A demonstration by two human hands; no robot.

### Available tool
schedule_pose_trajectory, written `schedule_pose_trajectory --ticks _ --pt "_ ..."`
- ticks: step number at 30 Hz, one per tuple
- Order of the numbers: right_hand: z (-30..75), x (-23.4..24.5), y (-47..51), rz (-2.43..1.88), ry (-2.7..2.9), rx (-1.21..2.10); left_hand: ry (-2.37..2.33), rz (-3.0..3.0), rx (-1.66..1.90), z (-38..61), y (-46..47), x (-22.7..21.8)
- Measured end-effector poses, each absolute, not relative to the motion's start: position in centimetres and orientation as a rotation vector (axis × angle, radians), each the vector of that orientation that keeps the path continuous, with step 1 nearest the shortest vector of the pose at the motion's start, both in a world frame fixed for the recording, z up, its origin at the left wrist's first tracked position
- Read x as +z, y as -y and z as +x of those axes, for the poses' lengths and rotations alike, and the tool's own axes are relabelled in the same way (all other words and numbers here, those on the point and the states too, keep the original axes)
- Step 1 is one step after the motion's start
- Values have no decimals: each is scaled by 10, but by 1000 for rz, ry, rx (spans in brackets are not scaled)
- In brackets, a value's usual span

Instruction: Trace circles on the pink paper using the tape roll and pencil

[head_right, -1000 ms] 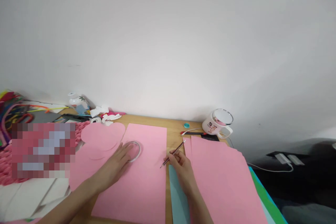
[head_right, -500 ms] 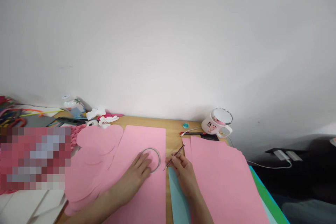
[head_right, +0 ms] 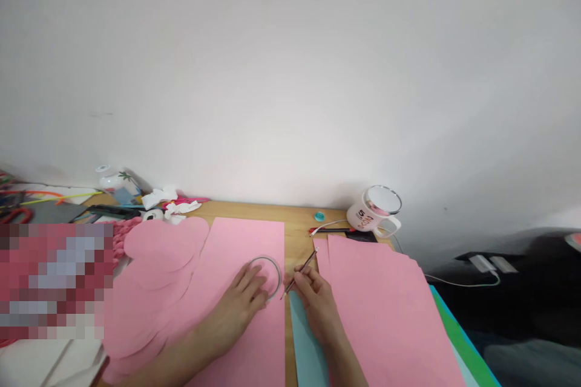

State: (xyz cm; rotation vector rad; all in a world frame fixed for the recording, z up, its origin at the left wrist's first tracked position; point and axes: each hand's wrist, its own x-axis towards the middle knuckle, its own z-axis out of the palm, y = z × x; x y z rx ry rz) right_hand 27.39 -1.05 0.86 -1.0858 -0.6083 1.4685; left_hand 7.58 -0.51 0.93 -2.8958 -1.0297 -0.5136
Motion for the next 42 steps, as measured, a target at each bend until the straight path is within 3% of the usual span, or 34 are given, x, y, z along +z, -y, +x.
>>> schedule_pose_trajectory --ticks 10,19,28,35,42 --pt "272 20 7 -1152 685 1448 1059 -3004 -324 74 2 14" --pt "258 22 -47 -1249 879 1107 1129 -3102 -278 76 -5 31" --pt "234 19 -68 -1297 1208 1135 1129 -3211 -91 74 -8 33" --pt "215 23 -70 -1216 1338 1237 1047 -3180 -166 74 -14 27" --pt "222 25 -74 -1369 1599 995 942 -3126 -103 74 -20 33"
